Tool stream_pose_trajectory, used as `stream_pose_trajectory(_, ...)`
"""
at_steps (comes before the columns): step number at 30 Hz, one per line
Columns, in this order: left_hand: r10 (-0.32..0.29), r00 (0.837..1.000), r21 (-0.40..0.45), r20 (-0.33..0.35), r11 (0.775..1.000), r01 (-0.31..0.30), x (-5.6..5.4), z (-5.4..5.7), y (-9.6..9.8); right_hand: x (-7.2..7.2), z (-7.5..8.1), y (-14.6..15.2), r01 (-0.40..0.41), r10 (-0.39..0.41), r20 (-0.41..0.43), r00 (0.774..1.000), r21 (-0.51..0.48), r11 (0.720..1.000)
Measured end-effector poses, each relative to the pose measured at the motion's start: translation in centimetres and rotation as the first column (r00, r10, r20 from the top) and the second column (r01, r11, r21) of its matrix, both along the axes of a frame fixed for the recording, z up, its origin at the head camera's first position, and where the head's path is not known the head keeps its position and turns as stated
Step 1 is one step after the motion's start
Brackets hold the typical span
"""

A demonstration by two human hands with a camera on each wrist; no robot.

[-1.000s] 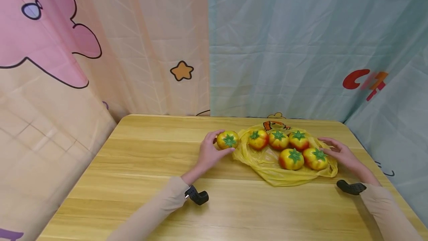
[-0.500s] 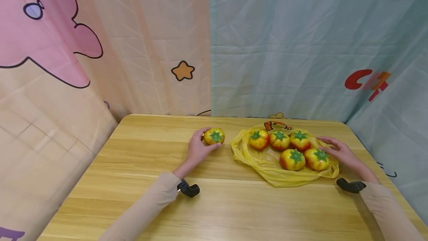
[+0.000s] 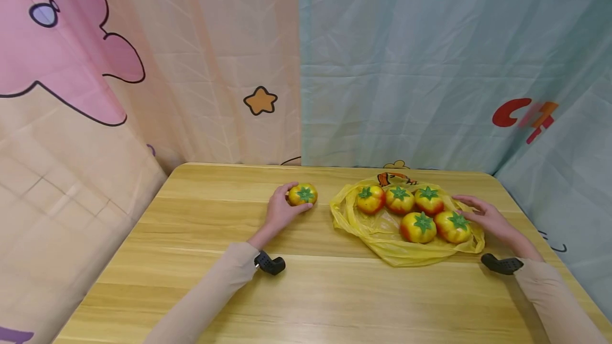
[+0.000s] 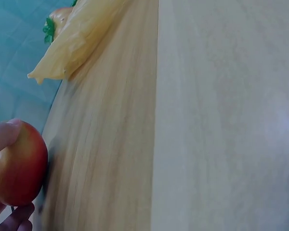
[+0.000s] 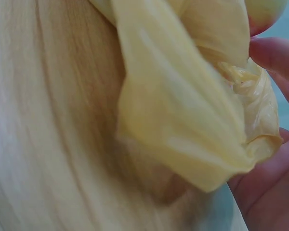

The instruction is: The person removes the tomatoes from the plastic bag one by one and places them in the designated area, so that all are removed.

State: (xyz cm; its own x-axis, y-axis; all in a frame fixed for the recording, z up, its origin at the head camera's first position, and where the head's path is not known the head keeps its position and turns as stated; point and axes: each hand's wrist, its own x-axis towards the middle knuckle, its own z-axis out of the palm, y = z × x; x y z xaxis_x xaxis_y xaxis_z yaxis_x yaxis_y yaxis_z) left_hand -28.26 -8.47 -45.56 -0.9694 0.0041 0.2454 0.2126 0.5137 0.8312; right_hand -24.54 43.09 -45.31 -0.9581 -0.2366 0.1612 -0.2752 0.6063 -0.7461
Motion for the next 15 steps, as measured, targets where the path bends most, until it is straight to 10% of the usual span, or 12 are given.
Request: stream_pose_trajectory(15, 0.008, 0.998, -0.023, 0.056, 1.0, -0.007, -0.73, -0.16, -0.04, -0.06, 0.29, -0.08, 0.015, -0.011, 0.068, 0.998, -0.054, 0.998)
